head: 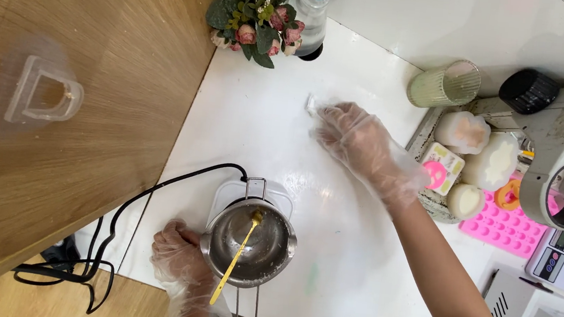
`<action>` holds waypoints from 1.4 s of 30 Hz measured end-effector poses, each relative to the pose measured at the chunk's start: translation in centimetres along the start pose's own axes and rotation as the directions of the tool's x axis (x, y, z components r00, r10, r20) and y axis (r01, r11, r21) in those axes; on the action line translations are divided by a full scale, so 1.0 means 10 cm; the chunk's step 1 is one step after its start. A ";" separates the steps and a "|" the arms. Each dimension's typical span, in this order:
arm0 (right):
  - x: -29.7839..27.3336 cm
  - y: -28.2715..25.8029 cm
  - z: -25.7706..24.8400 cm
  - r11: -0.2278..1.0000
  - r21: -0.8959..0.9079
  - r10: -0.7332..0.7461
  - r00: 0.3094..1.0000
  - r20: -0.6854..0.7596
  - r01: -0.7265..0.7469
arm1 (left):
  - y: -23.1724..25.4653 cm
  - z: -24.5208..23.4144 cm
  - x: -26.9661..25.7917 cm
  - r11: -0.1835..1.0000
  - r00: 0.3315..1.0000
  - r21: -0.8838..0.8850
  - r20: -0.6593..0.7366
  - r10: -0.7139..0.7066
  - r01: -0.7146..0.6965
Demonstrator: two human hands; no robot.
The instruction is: Cleaning a workshop desk and a heat gun tool using wet wipes.
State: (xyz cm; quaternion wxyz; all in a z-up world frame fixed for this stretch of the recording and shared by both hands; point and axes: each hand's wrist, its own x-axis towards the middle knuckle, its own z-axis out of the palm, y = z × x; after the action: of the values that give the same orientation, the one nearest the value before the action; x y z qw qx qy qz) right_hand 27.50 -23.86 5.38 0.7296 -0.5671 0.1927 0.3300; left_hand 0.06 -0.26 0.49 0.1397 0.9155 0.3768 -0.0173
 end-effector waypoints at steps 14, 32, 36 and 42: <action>1.08 0.24 -0.24 -0.062 -0.972 -0.569 0.792 0.222 0.228 | 0.08 -0.12 0.04 0.997 1.000 -0.083 -0.027 0.003 -0.006; 0.76 0.07 0.12 0.018 -0.977 -0.496 0.846 -0.195 -0.215 | 0.03 0.04 0.03 0.998 0.999 0.057 -0.043 -0.019 0.021; 0.82 0.17 0.00 -0.011 -0.981 -0.499 0.852 -0.161 -0.192 | -0.05 0.09 0.00 1.000 0.999 0.031 -0.035 -0.002 0.003; 1.16 0.50 -0.05 -0.190 -0.977 -0.806 0.584 0.098 -0.098 | -0.22 0.16 -0.03 0.999 0.996 -0.007 -0.078 0.049 -0.050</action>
State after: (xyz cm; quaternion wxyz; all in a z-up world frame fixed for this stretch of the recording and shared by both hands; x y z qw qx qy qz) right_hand 32.25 -20.64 -5.84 0.0471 -0.9910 -0.0733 -0.1020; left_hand -1.61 0.60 -1.51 0.1295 0.9239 0.3593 0.0236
